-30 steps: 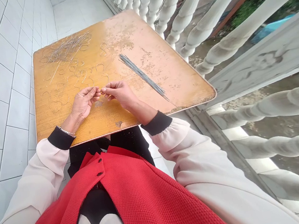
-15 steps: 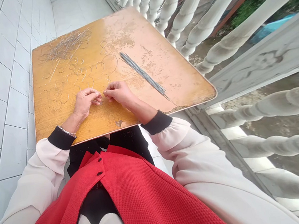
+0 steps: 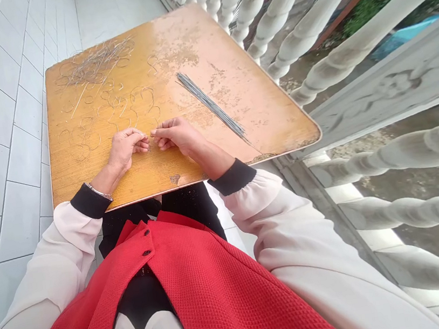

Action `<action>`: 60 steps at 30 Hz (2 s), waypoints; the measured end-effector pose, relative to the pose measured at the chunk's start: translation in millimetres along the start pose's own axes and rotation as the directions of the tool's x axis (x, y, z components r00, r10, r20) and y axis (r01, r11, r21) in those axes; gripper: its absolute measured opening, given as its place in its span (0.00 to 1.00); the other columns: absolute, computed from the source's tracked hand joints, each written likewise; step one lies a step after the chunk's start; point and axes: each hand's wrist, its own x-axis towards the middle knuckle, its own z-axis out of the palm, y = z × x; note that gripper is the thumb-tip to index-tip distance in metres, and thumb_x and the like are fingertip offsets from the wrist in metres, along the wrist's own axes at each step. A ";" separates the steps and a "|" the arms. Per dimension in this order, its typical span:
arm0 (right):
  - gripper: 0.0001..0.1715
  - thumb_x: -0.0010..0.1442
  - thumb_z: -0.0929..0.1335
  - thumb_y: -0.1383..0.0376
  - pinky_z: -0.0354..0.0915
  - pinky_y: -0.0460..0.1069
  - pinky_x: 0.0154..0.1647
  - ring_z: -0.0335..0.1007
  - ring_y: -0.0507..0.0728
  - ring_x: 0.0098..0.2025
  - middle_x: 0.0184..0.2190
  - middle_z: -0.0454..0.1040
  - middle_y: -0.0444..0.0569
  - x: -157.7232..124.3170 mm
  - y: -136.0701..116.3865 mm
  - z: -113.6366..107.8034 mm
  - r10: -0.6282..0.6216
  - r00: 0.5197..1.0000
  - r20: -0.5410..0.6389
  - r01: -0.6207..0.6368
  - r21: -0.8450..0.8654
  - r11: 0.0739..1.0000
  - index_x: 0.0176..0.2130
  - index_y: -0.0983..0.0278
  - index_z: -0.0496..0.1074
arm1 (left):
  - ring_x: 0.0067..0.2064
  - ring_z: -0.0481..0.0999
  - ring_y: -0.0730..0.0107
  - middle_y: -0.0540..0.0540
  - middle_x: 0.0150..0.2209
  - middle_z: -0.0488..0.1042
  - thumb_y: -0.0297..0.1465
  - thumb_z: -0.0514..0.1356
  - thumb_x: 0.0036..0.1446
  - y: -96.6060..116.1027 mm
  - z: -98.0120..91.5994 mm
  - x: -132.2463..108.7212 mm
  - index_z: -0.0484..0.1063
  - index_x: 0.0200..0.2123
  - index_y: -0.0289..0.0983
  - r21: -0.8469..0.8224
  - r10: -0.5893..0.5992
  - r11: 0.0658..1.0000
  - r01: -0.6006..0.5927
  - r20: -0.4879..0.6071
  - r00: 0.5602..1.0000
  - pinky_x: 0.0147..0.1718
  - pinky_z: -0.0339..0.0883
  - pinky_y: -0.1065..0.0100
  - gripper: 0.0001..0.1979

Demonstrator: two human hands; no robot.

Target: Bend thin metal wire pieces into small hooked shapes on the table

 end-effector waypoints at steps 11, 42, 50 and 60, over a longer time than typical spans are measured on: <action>0.17 0.57 0.77 0.74 0.64 0.41 0.20 0.66 0.47 0.17 0.14 0.71 0.43 0.6 0.6 5.2 -0.042 0.995 -0.086 0.031 -0.126 0.992 0.22 0.66 0.72 | 0.21 0.72 0.80 0.52 0.21 0.72 0.26 0.59 0.65 5.0 4.1 -2.4 0.70 0.22 0.35 0.083 -0.026 0.996 0.024 0.022 0.999 0.24 0.66 0.77 0.16; 0.09 0.53 0.80 0.69 0.69 0.42 0.23 0.68 0.47 0.21 0.23 0.77 0.46 -2.9 -7.7 -1.1 -0.001 0.998 0.064 -0.007 0.121 0.993 0.27 0.65 0.79 | 0.20 0.73 0.79 0.51 0.18 0.73 0.25 0.57 0.64 7.7 4.0 -0.8 0.70 0.21 0.34 0.014 -0.075 0.997 0.076 -0.052 0.996 0.25 0.67 0.76 0.17; 0.10 0.62 0.74 0.70 0.69 0.40 0.26 0.67 0.46 0.21 0.22 0.75 0.45 -0.8 -4.6 -1.5 -0.010 0.999 0.031 0.003 0.219 0.976 0.27 0.67 0.80 | 0.23 0.75 0.81 0.51 0.23 0.76 0.30 0.60 0.68 5.5 -0.4 -0.6 0.73 0.30 0.33 -0.086 -0.077 0.993 0.081 0.041 0.996 0.28 0.68 0.78 0.12; 0.17 0.62 0.68 0.76 0.66 0.42 0.23 0.68 0.48 0.20 0.22 0.77 0.49 1.2 -2.6 -4.0 0.022 1.000 -0.019 -0.018 0.218 0.976 0.24 0.69 0.79 | 0.26 0.77 0.82 0.50 0.27 0.79 0.29 0.62 0.68 4.9 -3.2 0.2 0.75 0.32 0.32 -0.269 -0.056 0.957 0.105 0.184 0.981 0.33 0.71 0.77 0.11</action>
